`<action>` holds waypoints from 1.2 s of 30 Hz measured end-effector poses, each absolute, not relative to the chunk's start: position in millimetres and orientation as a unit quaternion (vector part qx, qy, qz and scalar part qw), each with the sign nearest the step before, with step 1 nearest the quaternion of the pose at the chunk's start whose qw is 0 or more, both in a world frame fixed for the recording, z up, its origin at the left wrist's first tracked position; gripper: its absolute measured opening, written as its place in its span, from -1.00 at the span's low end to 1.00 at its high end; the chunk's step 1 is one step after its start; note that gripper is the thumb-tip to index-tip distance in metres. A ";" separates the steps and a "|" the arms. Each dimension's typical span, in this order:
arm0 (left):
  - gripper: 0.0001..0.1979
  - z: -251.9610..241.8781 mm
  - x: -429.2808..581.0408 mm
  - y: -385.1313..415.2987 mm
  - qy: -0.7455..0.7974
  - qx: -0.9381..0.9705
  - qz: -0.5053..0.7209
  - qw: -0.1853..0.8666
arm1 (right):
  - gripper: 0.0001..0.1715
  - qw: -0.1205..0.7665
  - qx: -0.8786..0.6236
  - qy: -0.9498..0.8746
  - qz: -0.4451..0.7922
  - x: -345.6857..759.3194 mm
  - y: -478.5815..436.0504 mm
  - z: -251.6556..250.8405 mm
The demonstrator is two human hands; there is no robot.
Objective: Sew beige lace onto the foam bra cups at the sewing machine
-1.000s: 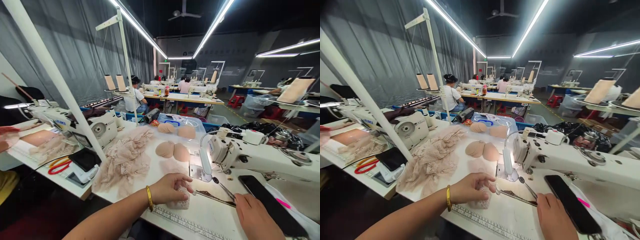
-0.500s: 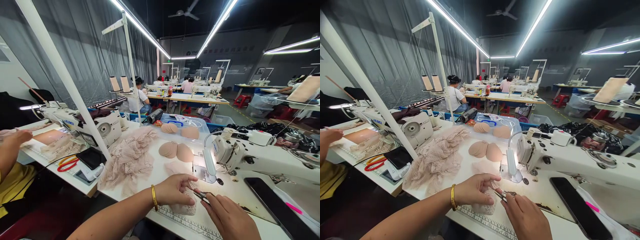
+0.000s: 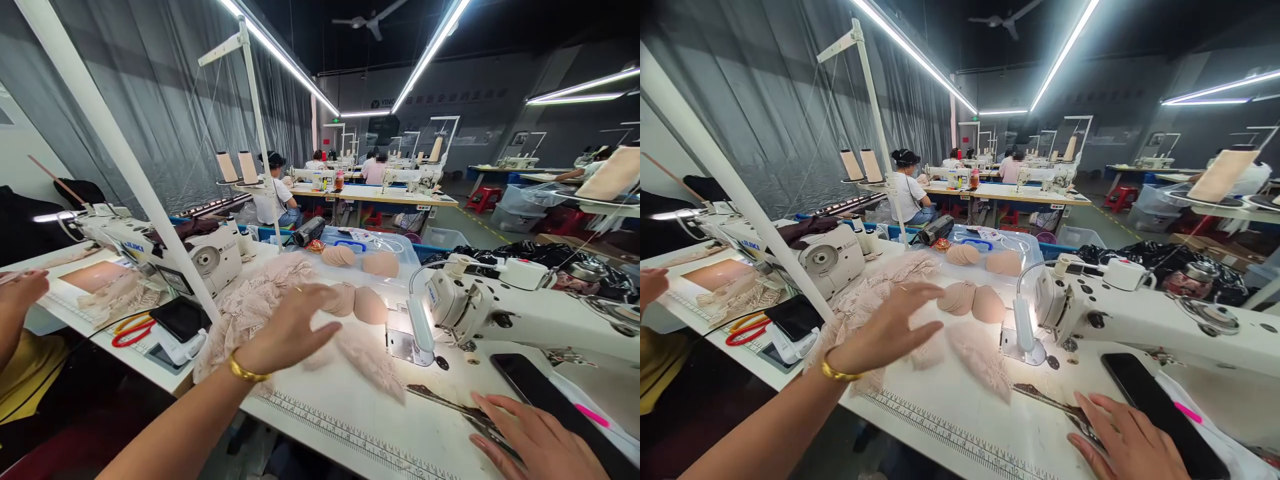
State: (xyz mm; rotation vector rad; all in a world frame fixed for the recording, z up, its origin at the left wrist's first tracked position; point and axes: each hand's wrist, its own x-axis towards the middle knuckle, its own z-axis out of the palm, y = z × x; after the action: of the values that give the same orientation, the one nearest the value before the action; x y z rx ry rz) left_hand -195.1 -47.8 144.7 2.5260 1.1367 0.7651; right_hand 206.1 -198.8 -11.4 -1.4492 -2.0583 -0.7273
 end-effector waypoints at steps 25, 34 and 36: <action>-0.32 71.0 -116.4 -86.5 0.344 0.486 0.257 0.761 | -0.48 0.519 -0.555 -0.530 0.376 81.2 -184.0 31.7; -0.33 62.1 -104.2 -93.0 0.332 0.506 0.319 0.729 | -0.45 0.547 -0.545 -0.518 0.367 69.8 -181.1 26.1; -0.33 57.4 -101.3 -92.7 0.334 0.507 0.333 0.722 | -0.46 0.557 -0.544 -0.512 0.362 65.7 -177.9 27.6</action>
State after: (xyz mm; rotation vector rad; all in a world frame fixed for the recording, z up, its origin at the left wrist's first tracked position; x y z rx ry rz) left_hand -101.3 -92.7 57.4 1.1194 0.7374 0.7367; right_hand 65.7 -177.9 27.6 -1.2850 -1.2095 0.8553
